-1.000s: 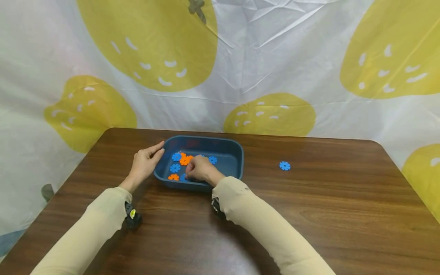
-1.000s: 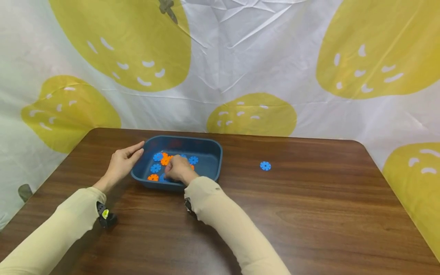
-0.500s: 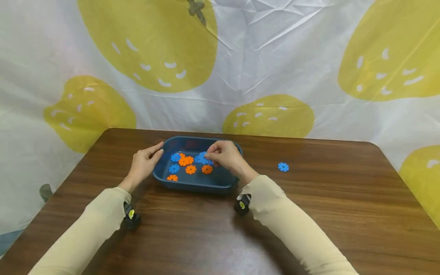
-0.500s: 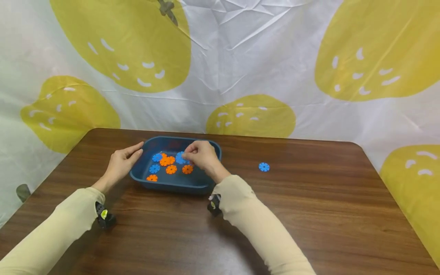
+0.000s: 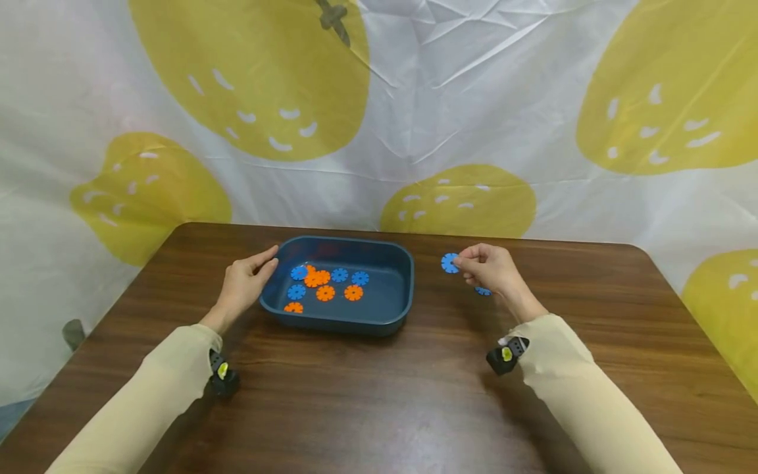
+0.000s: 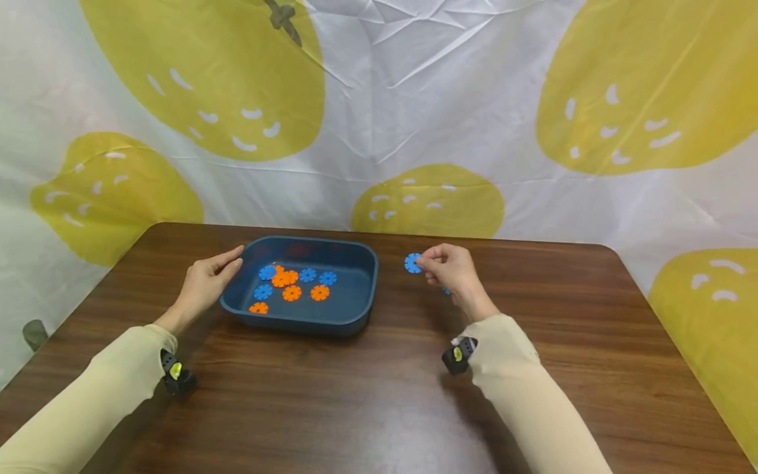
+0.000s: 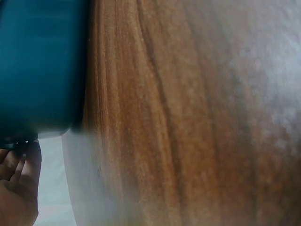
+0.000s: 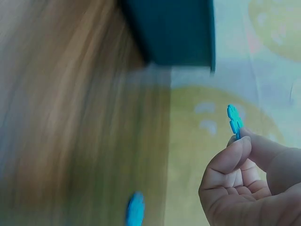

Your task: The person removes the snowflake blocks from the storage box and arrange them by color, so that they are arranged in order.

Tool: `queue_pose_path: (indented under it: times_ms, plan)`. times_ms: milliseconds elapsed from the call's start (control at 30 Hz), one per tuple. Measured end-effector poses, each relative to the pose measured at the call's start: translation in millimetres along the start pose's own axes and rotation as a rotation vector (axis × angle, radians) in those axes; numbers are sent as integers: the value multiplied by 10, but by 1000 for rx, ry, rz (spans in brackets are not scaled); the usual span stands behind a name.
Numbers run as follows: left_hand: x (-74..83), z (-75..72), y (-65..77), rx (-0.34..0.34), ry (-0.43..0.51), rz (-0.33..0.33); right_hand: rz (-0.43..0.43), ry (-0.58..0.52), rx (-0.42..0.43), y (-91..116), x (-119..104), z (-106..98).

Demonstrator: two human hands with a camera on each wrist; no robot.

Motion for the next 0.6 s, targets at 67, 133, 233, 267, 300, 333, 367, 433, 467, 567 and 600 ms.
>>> queue_pose_path:
  times_ms: [67, 133, 233, 267, 300, 333, 367, 433, 467, 567, 600]
  plan:
    - [4, -2, 3, -3, 6, 0, 12, 3, 14, 38, 99, -145]
    - [5, -4, 4, -3, 5, 4, 12, 12, 28, 70, 185, -274]
    - [4, -1, 3, 0, 7, 4, 20, 37, 35, 114, 309, -442]
    - [3, 1, 3, -1, 7, 4, 24, 48, 39, 127, 350, -492]
    - [2, 3, 3, -2, 6, 4, 26, 60, 44, 138, 392, -540]
    - [2, 4, 4, -2, 8, 2, 30, 72, 47, 152, 432, -585]
    - [3, 4, 4, -2, 8, 2, 33, 86, 51, 165, 469, -624]
    - [6, 2, 4, 2, 3, 2, 45, 114, 61, 188, 541, -693]
    - [5, 3, 4, 2, 3, 0, 54, 128, 66, 195, 575, -721]
    - [6, 3, 2, 5, 2, -3, 81, 141, 73, 205, 655, -773]
    - [5, 6, 1, 5, 3, -5, 88, 140, 73, 204, 675, -782]
Point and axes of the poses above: each hand's wrist, its own y-axis away from the middle knuckle, its own z-axis out of the palm, x = y × z, the point moved 7 cm from there along -y, towards the middle knuckle, and after that the axes turned 3 degrees about y, right-handed, at the moved point
